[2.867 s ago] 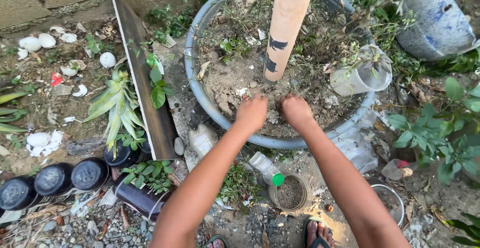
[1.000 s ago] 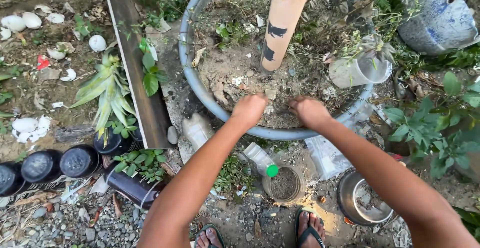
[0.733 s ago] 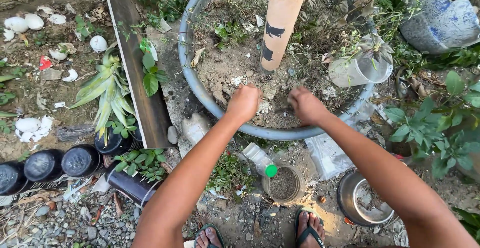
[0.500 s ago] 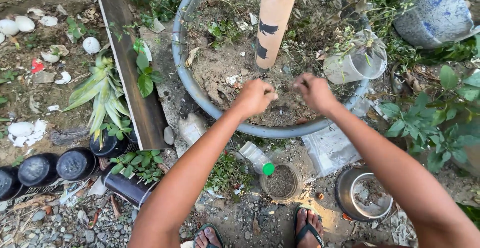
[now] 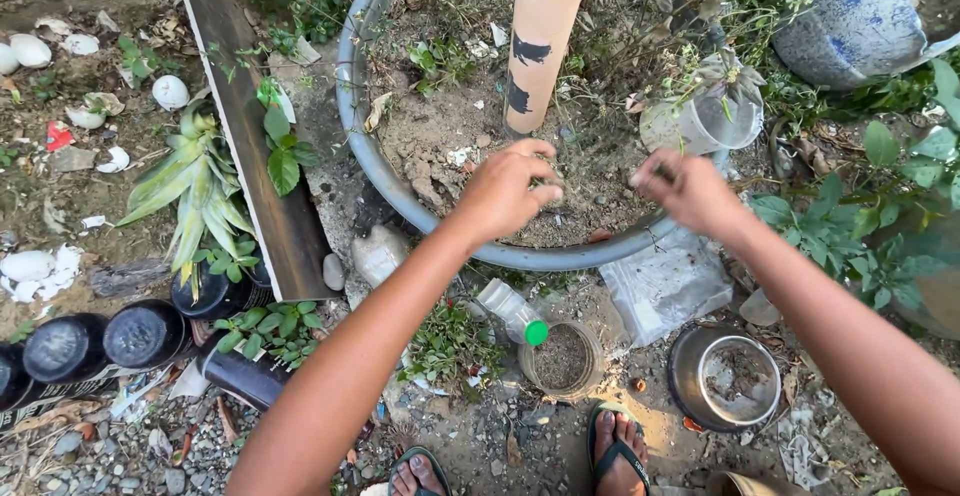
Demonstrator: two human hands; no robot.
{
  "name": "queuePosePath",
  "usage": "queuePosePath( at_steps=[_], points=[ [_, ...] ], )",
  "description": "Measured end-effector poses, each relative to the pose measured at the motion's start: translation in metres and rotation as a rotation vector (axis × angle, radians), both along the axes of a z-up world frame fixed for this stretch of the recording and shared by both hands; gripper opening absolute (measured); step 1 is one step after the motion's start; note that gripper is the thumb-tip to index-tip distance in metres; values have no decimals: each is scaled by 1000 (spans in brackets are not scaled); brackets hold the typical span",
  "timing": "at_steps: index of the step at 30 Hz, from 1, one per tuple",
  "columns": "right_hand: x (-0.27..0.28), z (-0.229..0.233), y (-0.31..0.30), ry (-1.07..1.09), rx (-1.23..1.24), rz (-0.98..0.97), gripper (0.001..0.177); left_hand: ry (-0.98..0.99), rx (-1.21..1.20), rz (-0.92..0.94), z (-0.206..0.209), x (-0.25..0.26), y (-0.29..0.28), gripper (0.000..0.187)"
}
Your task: The person is clearing weeds and debris from a large planter box in an outdoor setting.
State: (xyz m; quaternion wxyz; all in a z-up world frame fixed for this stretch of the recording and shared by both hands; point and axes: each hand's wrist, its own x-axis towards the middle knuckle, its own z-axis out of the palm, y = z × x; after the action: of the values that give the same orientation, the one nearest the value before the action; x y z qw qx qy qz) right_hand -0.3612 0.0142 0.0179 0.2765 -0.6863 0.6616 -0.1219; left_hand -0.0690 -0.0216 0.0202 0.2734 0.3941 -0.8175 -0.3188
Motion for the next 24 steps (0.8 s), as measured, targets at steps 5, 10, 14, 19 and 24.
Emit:
queuePosePath(
  at_steps=[5, 10, 14, 19, 24],
  points=[
    [68, 10, 27, -171, 47, 260, 19, -145, -96, -108, -40, -24, 11, 16],
    [76, -16, 22, -177, 42, 180, 15, -251, 335, -152, -61, -21, 2, 25],
    [66, -28, 21, -540, 340, 290, 14, 309, 947, -177, -31, 0, 9, 29],
    [76, -2, 22, -529, 782, 591, 37, 199, 937, -418, -49, 16, 31, 20],
    [82, 1, 17, -381, 916, 491, 48, -343, 1011, -562, -64, 19, 55, 31]
  ],
)
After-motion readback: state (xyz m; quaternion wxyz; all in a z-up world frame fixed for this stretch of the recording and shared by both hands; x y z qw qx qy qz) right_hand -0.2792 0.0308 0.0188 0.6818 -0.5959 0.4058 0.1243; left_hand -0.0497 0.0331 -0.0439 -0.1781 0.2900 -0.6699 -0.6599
